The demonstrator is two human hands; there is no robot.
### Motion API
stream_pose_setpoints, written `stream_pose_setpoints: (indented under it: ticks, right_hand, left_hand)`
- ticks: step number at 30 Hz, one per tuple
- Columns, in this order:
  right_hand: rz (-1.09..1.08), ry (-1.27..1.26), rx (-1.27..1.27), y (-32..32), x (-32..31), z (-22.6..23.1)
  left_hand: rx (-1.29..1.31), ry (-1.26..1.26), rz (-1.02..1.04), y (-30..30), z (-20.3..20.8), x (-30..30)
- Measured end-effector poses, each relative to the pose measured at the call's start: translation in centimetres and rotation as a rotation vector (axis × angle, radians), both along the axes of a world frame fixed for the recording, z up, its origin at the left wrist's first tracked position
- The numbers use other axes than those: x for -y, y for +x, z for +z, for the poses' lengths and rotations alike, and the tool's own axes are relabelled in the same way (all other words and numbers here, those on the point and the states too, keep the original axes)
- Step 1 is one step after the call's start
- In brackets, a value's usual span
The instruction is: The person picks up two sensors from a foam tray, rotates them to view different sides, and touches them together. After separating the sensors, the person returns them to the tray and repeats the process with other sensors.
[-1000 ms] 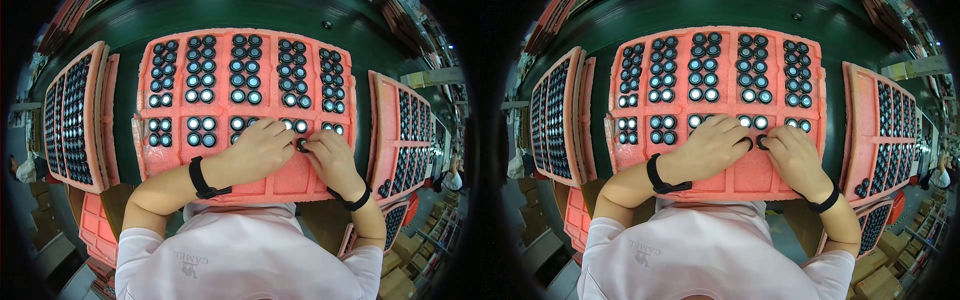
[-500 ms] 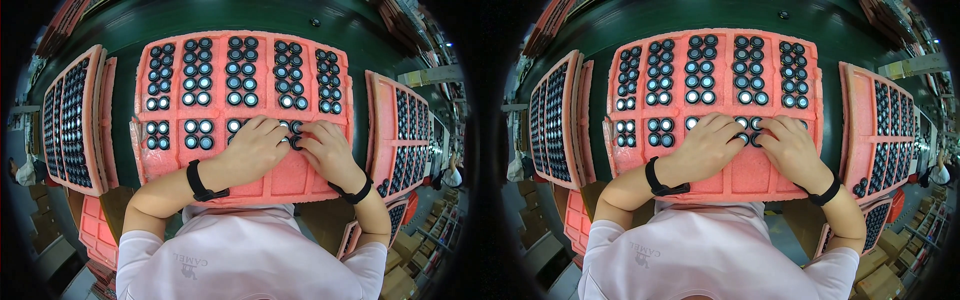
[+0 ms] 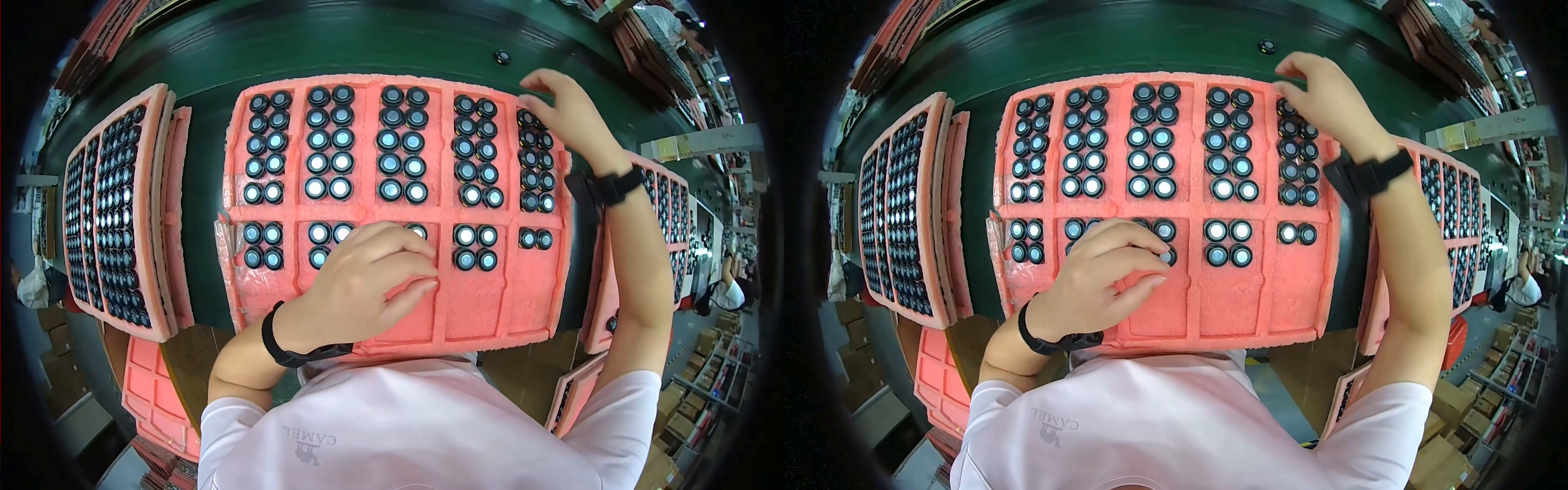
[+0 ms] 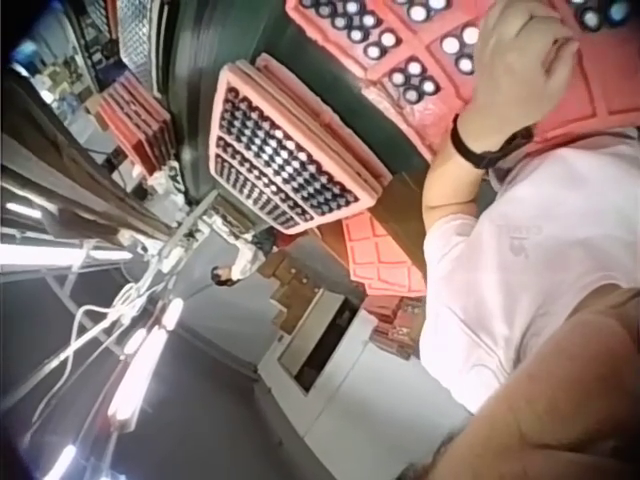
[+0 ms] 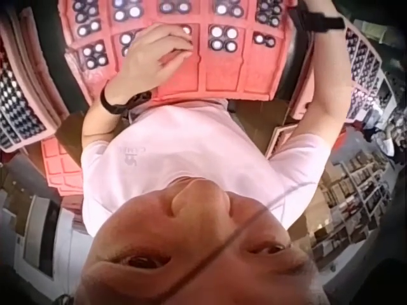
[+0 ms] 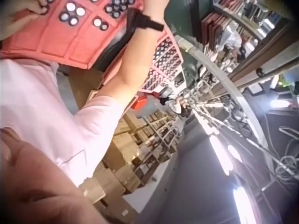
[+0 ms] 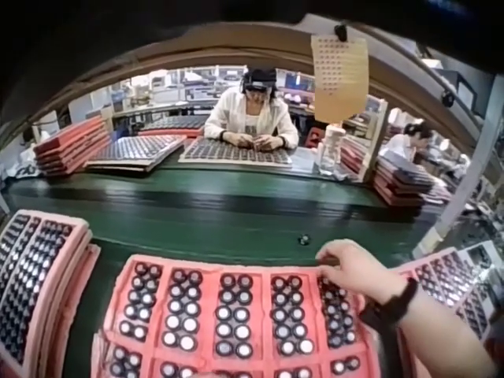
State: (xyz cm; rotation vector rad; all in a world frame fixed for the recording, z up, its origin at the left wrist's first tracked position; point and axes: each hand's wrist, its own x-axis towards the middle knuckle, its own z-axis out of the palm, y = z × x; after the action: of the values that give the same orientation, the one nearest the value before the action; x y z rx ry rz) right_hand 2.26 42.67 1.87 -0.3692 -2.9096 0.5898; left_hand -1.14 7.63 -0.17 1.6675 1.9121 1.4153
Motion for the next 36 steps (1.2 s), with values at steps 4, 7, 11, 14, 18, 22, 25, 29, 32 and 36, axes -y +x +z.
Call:
stream_pose_setpoints:
  ticks: [4, 7, 11, 14, 18, 22, 25, 29, 32, 36]
  right_hand:
    - [-0.053, 0.116, 0.061, -5.4, -4.1, -2.3]
    - [-0.247, 0.317, 0.272, -9.3, -3.4, -2.4]
    - [-0.253, 0.363, 0.384, -11.8, -3.4, -3.4]
    - [-0.183, 0.347, 0.37, -11.7, -4.1, -3.5]
    - [-0.019, 0.021, 0.169, -10.0, -2.1, -2.6]
    - [0.052, -0.641, -0.012, -5.0, 7.1, 1.0]
    - [0.131, -1.055, -0.065, 0.0, 13.2, 1.8]
    - [0.138, -1.178, -0.198, 4.5, 19.0, 1.0]
    - [0.114, -1.16, -0.27, 6.3, 20.3, -1.0]
    - [0.194, -0.909, -0.394, 7.4, 20.7, -2.5]
  left_hand:
    - [0.073, 0.002, 0.034, -0.7, -0.6, 0.2]
    - [0.125, -0.002, 0.054, -1.1, -1.2, 0.5]
    - [0.198, 0.005, 0.063, -1.6, -1.8, 0.8]
    - [0.239, 0.009, 0.062, -1.8, -1.9, 0.9]
    - [0.26, 0.033, 0.049, -2.2, -1.7, 1.1]
    - [0.296, 0.085, 0.07, -2.3, -1.7, 1.6]
    - [0.302, 0.149, 0.098, -2.4, -1.4, 1.9]
    - [0.363, 0.163, 0.14, -2.3, -0.8, 2.1]
    - [0.338, 0.205, 0.147, -2.3, -1.2, 2.0]
    - [0.327, 0.231, 0.155, -1.8, -1.1, 2.0]
